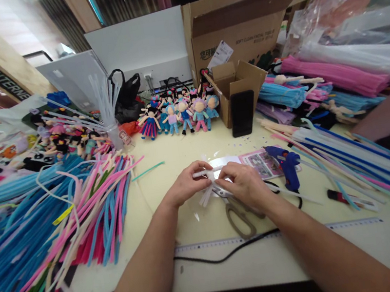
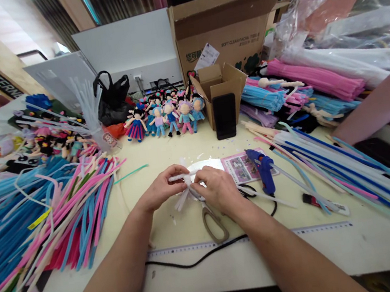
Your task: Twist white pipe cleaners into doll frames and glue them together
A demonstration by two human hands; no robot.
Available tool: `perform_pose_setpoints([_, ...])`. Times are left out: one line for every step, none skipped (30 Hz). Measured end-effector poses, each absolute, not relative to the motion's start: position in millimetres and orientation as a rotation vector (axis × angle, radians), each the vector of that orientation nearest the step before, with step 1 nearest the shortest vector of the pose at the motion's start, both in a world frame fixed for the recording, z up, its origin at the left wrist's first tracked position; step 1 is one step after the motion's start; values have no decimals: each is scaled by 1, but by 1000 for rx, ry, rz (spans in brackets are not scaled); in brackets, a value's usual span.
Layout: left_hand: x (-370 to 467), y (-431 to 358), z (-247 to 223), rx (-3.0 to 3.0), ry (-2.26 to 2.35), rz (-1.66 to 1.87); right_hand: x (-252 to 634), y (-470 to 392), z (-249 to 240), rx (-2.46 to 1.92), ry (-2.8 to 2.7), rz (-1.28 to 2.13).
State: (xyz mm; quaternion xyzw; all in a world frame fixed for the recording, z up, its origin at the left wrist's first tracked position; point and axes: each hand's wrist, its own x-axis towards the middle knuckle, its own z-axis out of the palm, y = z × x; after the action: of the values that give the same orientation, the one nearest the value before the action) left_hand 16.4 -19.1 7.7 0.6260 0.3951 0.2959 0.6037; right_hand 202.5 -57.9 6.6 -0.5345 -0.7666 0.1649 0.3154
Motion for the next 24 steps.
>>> perform_pose_setpoints([17, -19, 8, 1449, 914, 685, 203, -58, 6, -1408, -2019, 432])
perform_pose_setpoints([17, -19, 7, 1450, 914, 684, 203, -57, 6, -1409, -2018, 426])
perform_pose_setpoints([17, -19, 7, 1449, 918, 684, 203, -57, 5, -1407, -2019, 418])
perform_pose_setpoints([17, -19, 8, 1445, 923, 683, 203, -57, 4, -1407, -2019, 412])
perform_pose_setpoints([17, -19, 8, 1438, 930, 682, 203, -57, 4, -1406, -2018, 409])
perform_pose_setpoints([18, -19, 7, 1430, 934, 681, 203, -57, 3, -1406, -2017, 408])
perform_pose_setpoints([18, -19, 7, 1422, 935, 681, 203, -57, 3, -1408, -2014, 409])
perform_pose_setpoints([18, -19, 7, 1416, 931, 682, 203, -57, 3, -1411, -2013, 414])
perform_pose_setpoints([18, -19, 7, 1410, 925, 683, 203, -57, 3, -1412, -2010, 417])
perform_pose_setpoints([19, -19, 6, 1406, 917, 684, 203, -57, 4, -1413, -2008, 419])
perform_pose_setpoints([19, -19, 6, 1402, 910, 687, 204, -57, 4, -1410, -2007, 422])
perform_pose_setpoints([19, -19, 5, 1396, 904, 689, 204, -57, 5, -1407, -2006, 426])
perform_pose_setpoints([19, -19, 5, 1389, 902, 693, 204, -57, 5, -1404, -2005, 433])
perform_pose_setpoints([19, -19, 4, 1381, 900, 697, 204, -56, 6, -1401, -2004, 442])
perform_pose_setpoints([20, -19, 4, 1372, 899, 702, 205, -56, 6, -1397, -2003, 453])
perform_pose_setpoints([20, -19, 4, 1363, 898, 707, 205, -56, 7, -1394, -2003, 464])
perform_pose_setpoints([20, -19, 4, 1354, 898, 713, 206, -56, 7, -1389, -2004, 473])
perform_pose_setpoints([20, -20, 4, 1348, 897, 719, 207, -55, 8, -1380, -2005, 479])
perform_pose_setpoints([20, -20, 4, 1345, 897, 727, 207, -55, 7, -1368, -2004, 484])
perform_pose_setpoints([19, -20, 5, 1345, 898, 735, 208, -55, 7, -1356, -1995, 492])
perform_pose_setpoints([19, -20, 5, 1347, 899, 743, 208, -54, 7, -1350, -1976, 509])
perform_pose_setpoints([19, -20, 5, 1350, 898, 752, 209, -54, 6, -1351, -1946, 540])
perform_pose_setpoints([19, -20, 5, 1352, 897, 761, 209, -53, 6, -1359, -1907, 584])
perform_pose_setpoints([19, -20, 5, 1351, 894, 769, 209, -52, 5, -1369, -1862, 637])
